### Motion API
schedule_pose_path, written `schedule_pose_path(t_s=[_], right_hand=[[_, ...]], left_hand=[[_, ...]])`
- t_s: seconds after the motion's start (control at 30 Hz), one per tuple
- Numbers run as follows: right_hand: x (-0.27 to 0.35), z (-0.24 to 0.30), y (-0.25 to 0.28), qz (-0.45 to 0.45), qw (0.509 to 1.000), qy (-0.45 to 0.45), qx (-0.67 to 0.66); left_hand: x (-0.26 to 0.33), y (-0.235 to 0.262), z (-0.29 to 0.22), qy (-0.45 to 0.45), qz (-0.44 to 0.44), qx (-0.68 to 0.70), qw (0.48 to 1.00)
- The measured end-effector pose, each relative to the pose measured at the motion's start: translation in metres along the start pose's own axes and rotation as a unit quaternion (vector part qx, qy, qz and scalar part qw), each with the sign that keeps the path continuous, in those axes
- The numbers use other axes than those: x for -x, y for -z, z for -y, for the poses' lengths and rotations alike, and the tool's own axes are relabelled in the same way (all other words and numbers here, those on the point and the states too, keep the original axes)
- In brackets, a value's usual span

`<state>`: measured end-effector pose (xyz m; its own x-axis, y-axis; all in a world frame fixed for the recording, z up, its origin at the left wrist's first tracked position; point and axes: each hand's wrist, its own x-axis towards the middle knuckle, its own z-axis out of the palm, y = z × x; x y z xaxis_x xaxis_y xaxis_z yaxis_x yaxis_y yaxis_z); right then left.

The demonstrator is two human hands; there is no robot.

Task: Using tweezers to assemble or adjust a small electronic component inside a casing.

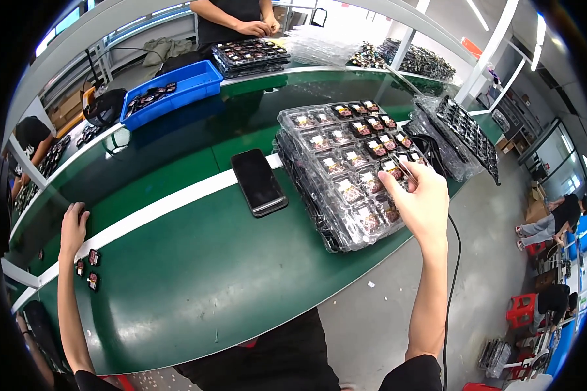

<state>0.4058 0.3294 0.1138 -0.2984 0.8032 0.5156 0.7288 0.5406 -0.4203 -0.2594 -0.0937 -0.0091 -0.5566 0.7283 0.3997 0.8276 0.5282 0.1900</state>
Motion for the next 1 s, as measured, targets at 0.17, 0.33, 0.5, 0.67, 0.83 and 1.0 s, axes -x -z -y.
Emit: schedule_pose_path(t_s=[0.17,0.33,0.5,0.67,0.83,1.0], right_hand=[[0.016,0.036,0.008,0.038,0.979,-0.016,-0.198],[0.069,0.106,0.02,0.139,0.947,0.009,-0.29],[0.103,0.14,-0.035,0.288,0.881,0.204,-0.315],[0.12,0.153,-0.084,0.325,0.865,0.198,-0.326],[0.127,0.167,-0.122,0.303,0.843,0.211,-0.391],[0.122,0.184,-0.141,0.333,0.822,0.2,-0.416]], left_hand=[[0.042,0.046,-0.181,-0.106,0.066,0.185,0.975],[0.071,0.021,-0.266,-0.259,0.201,0.276,0.904],[0.09,0.006,-0.267,-0.217,0.198,0.32,0.901],[0.097,0.007,-0.26,-0.152,0.131,0.244,0.949],[0.096,-0.001,-0.251,-0.169,0.141,0.245,0.944],[0.1,-0.002,-0.254,-0.204,0.151,0.318,0.914]])
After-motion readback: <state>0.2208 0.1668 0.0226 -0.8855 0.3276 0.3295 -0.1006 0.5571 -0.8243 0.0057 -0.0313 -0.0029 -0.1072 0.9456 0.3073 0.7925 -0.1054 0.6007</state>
